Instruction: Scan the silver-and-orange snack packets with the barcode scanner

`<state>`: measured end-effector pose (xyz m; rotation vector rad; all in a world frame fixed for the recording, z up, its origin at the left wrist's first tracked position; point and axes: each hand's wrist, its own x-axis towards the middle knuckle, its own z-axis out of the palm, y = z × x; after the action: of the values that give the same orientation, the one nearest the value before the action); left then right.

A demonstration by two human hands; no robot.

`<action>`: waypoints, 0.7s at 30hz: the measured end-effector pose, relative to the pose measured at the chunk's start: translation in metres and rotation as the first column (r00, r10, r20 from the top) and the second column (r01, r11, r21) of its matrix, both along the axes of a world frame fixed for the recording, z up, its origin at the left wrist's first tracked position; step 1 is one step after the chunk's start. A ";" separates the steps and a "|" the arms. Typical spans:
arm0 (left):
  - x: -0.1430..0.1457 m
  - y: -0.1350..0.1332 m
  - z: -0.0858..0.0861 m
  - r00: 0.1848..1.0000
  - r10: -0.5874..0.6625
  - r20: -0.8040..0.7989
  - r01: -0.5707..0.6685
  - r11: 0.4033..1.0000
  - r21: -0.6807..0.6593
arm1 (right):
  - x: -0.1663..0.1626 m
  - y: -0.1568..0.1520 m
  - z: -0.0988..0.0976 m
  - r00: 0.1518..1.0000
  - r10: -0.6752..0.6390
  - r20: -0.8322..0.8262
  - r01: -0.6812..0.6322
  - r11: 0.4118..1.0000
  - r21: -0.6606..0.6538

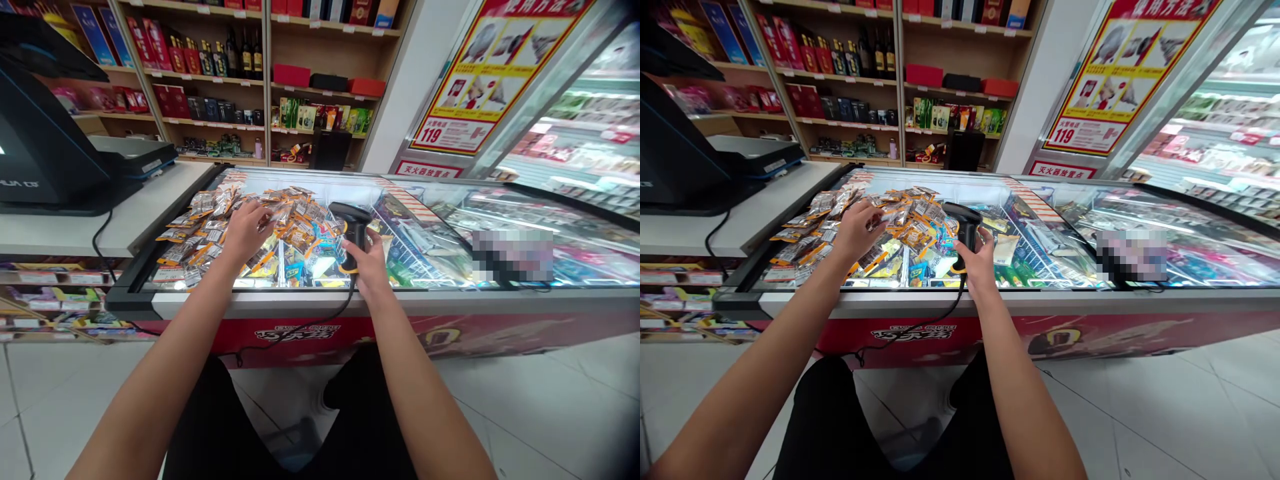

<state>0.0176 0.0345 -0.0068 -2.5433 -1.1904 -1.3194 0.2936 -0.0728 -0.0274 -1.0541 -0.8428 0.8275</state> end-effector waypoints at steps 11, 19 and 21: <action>0.066 0.015 0.015 0.884 0.001 0.467 0.152 0.945 -0.291 | 0.009 -0.009 0.019 0.804 0.505 -0.314 -0.529 0.848 0.009; 0.093 0.029 0.003 0.892 -0.068 0.448 0.261 0.885 -0.385 | 0.006 -0.020 0.007 0.834 0.514 -0.201 -0.533 0.844 -0.053; 0.087 0.032 -0.003 0.899 -0.117 0.422 0.282 0.891 -0.355 | 0.006 -0.021 0.006 0.836 0.519 -0.180 -0.536 0.842 -0.060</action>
<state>0.1042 0.0666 -0.0094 -2.8413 -1.4276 -1.8804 0.2991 -0.0935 -0.0218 -0.8374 -0.9790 1.4222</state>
